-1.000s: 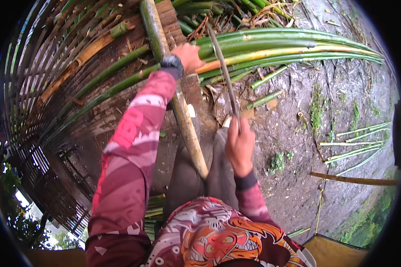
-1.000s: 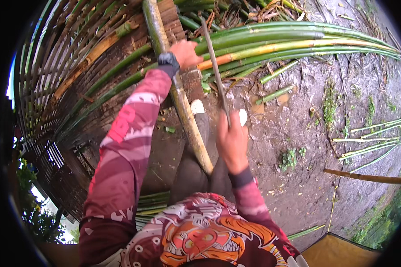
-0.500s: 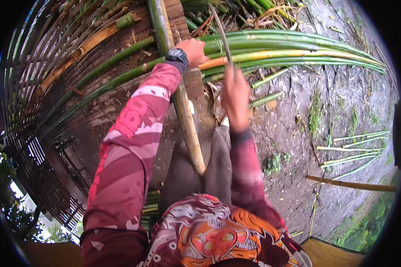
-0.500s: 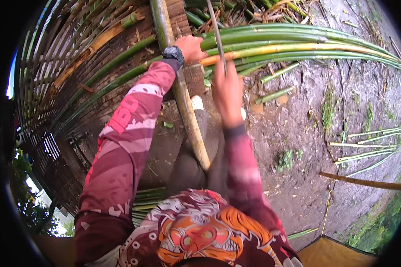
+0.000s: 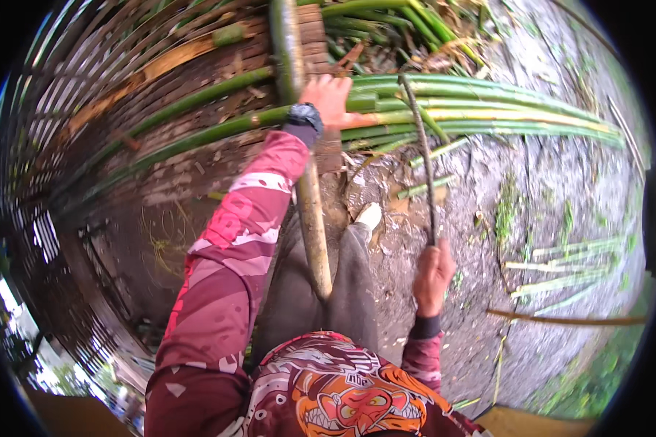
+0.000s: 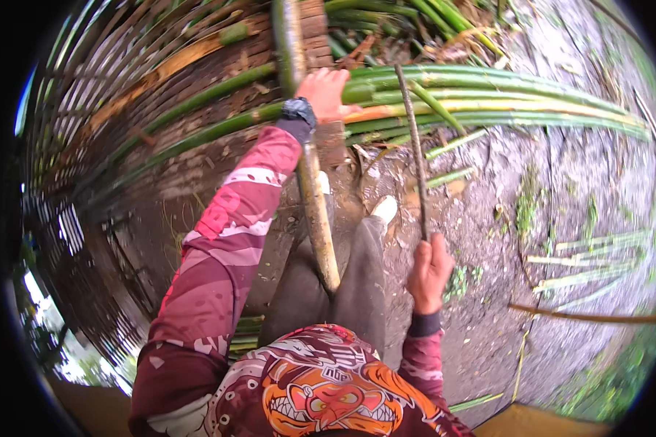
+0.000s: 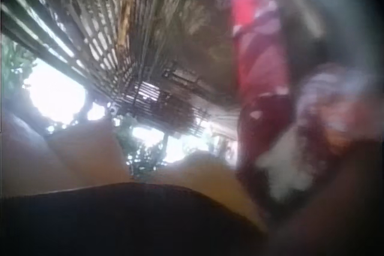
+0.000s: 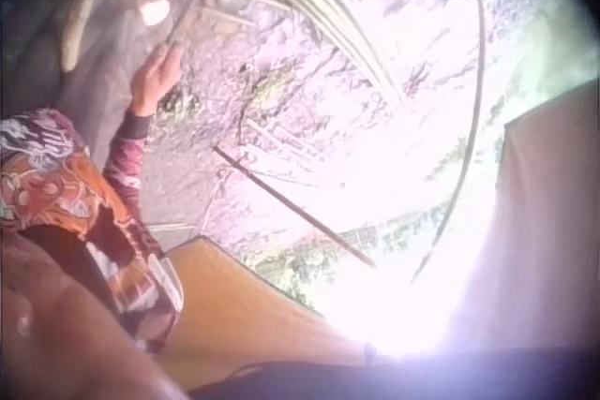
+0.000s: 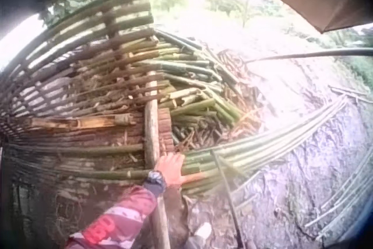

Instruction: The person constructs a bamboo structure by placing bamboo stalks across a frame, cutting them to size using a saw, and tying them together with thin strips.

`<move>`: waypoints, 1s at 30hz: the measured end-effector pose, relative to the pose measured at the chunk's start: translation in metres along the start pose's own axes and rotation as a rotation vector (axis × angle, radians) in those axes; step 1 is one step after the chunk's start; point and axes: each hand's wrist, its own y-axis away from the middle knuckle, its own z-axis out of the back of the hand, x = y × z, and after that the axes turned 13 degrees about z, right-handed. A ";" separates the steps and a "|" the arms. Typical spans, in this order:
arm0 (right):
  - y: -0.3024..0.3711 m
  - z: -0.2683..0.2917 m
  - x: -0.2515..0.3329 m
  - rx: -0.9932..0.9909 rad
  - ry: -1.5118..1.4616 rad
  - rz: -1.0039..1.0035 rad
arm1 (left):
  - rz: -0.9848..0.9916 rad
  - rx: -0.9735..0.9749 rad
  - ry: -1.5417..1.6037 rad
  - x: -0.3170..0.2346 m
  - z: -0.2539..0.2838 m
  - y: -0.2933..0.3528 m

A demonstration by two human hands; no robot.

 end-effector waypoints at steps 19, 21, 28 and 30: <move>-0.258 -0.288 0.055 0.817 0.557 1.542 | 0.168 -0.093 0.156 0.200 -0.051 0.244; -0.251 -0.310 0.048 0.851 0.501 1.590 | 0.159 -0.060 0.179 0.199 -0.050 0.261; -0.206 -0.311 0.020 0.770 0.599 1.300 | 0.069 -0.147 0.341 0.185 -0.077 0.295; -0.160 -0.273 0.050 0.948 0.585 1.086 | 0.091 -0.068 0.264 0.183 -0.071 0.299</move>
